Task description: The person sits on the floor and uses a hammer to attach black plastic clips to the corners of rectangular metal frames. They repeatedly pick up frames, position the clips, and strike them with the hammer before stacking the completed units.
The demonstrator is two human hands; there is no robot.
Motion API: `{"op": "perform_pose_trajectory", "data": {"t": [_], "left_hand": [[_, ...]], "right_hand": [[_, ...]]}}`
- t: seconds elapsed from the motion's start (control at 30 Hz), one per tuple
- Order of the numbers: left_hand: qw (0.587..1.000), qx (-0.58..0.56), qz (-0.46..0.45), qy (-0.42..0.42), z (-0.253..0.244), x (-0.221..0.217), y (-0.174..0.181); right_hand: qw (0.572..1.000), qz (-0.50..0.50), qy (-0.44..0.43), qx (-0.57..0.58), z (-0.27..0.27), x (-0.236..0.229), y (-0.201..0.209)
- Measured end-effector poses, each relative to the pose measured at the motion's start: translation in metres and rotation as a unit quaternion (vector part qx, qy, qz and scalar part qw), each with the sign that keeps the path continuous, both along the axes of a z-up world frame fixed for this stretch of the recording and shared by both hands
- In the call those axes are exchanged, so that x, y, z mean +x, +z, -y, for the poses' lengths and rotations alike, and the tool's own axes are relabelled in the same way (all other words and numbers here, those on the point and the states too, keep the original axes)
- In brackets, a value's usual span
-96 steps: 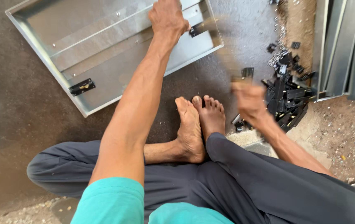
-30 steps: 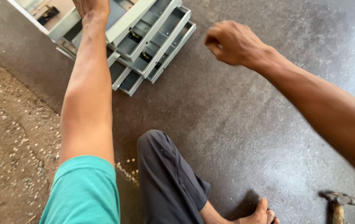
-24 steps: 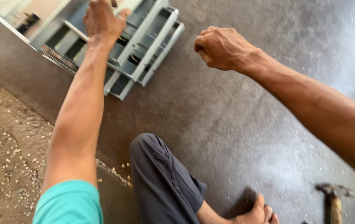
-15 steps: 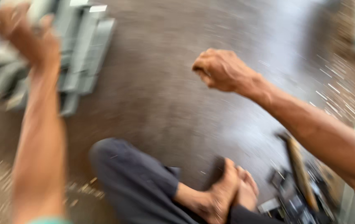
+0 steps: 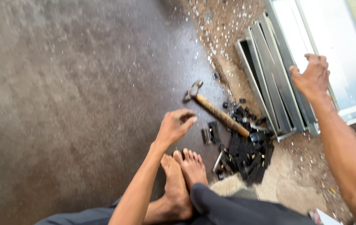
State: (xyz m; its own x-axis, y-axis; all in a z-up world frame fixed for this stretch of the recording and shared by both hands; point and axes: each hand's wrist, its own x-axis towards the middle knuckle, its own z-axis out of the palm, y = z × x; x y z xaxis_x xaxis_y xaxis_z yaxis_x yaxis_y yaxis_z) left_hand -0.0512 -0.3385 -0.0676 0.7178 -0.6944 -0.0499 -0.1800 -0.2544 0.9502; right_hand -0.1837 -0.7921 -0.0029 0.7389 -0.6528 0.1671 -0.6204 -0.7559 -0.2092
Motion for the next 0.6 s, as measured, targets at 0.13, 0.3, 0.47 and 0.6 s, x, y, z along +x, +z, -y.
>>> {"op": "perform_pose_trajectory", "data": {"t": [0.13, 0.3, 0.47, 0.6], "left_hand": [[0.993, 0.089, 0.018, 0.081, 0.041, 0.072, -0.031], [0.957, 0.172, 0.13, 0.195, 0.053, 0.163, -0.075], [0.907, 0.243, 0.224, 0.26, 0.058, 0.163, -0.09], [0.899, 0.248, 0.237, 0.274, 0.062, 0.16, -0.088]], "right_hand": [[0.983, 0.121, 0.049, 0.131, -0.02, 0.064, -0.021], [0.945, 0.065, 0.092, 0.307, -0.074, 0.181, -0.049], [0.888, 0.144, -0.018, 0.437, -0.072, 0.294, -0.054], [0.798, 0.269, -0.129, 0.524, -0.042, 0.363, -0.05]]}}
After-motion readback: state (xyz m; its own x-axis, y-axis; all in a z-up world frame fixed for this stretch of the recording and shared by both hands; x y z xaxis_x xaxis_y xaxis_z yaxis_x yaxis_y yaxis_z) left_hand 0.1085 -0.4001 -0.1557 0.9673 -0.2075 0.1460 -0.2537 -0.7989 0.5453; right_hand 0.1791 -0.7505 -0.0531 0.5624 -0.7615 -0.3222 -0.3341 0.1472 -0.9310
